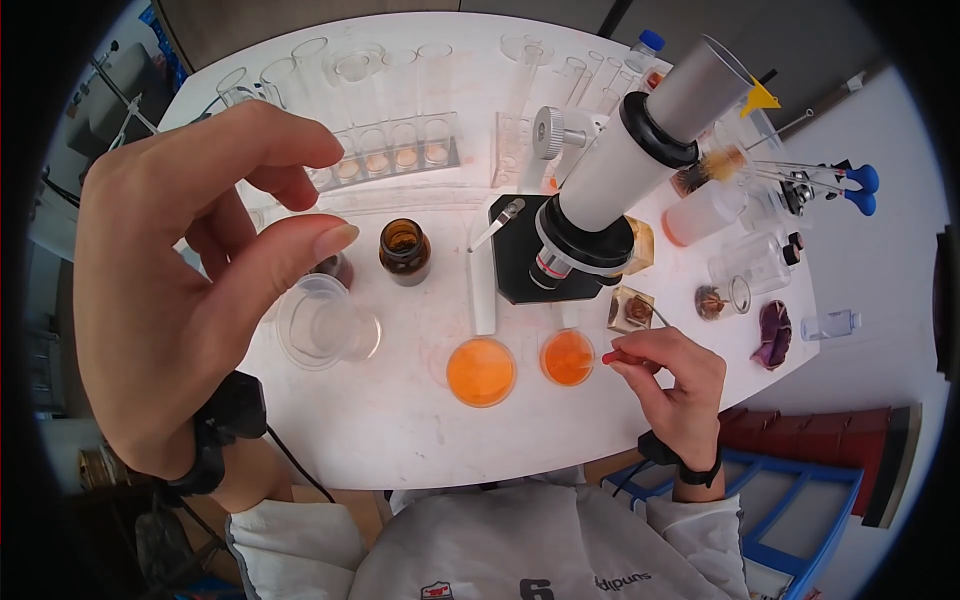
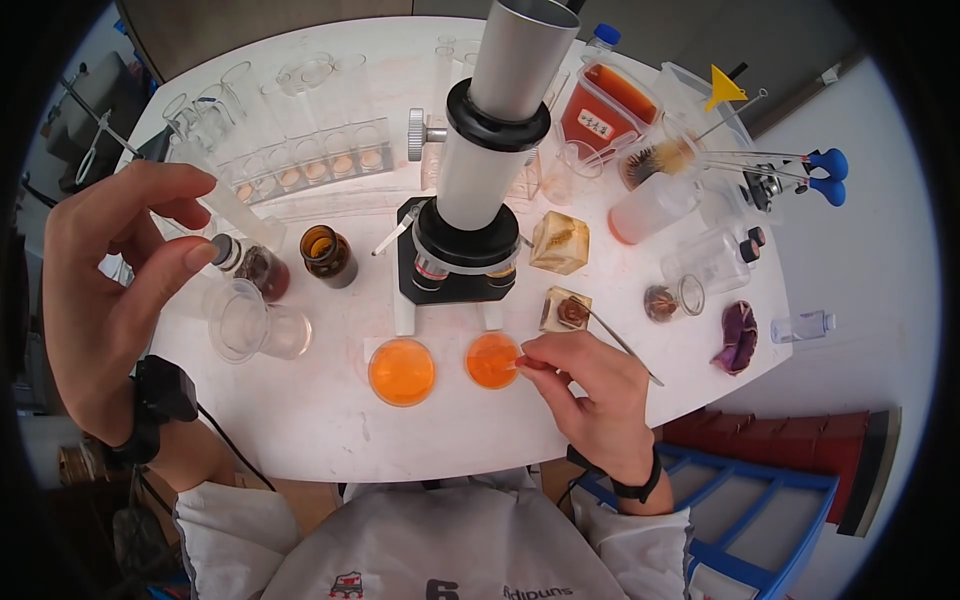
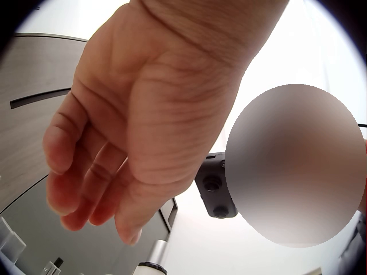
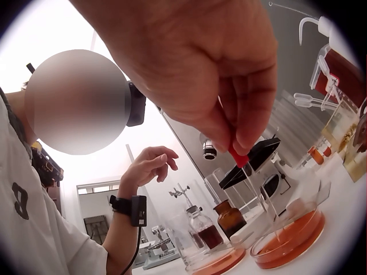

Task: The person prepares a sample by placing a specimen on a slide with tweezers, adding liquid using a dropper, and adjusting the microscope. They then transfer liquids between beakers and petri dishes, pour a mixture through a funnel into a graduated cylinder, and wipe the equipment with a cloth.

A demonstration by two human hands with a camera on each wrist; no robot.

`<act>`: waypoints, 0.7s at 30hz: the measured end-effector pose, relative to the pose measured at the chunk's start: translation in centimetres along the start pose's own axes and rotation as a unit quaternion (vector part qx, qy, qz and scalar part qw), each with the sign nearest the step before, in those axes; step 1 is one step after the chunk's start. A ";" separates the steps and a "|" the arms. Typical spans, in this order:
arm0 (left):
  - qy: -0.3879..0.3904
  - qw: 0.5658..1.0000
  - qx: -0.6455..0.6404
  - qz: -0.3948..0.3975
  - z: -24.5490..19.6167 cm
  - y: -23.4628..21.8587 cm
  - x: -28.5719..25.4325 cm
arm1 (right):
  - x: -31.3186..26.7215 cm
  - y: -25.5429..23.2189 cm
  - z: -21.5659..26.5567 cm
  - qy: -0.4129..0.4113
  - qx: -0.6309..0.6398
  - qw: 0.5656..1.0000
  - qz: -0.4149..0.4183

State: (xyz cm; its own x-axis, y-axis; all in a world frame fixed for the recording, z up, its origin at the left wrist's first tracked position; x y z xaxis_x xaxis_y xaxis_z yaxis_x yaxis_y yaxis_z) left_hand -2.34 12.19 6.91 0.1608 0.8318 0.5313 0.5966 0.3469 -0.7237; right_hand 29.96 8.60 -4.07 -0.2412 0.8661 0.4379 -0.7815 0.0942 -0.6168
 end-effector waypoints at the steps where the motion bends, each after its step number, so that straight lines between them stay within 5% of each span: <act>1: 0.000 1.000 -0.001 0.000 0.0 0.0 0.0 | 0.1 0.0 0.1 0.000 -0.004 1.000 0.000; 21: 0.017 1.000 -0.012 -0.007 0.2 -0.8 -0.3 | 2.4 3.4 3.8 -0.048 0.079 0.995 -0.041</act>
State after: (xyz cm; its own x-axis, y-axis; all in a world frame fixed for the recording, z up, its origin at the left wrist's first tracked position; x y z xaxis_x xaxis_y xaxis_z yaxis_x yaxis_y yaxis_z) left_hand -3.03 11.75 7.21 0.1784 0.8116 0.5563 0.6183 0.3473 -0.7050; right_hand 24.57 9.10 -2.67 -0.2215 0.8069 0.5476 -0.8797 0.0770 -0.4693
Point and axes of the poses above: each hand's wrist, its own x-axis towards the middle knuckle, its own y-axis out of the palm, z = x × y, the point moved 5 cm from there along x, towards the middle knuckle, and after that the axes turned 8 degrees about -z, right-handed, at the moved point
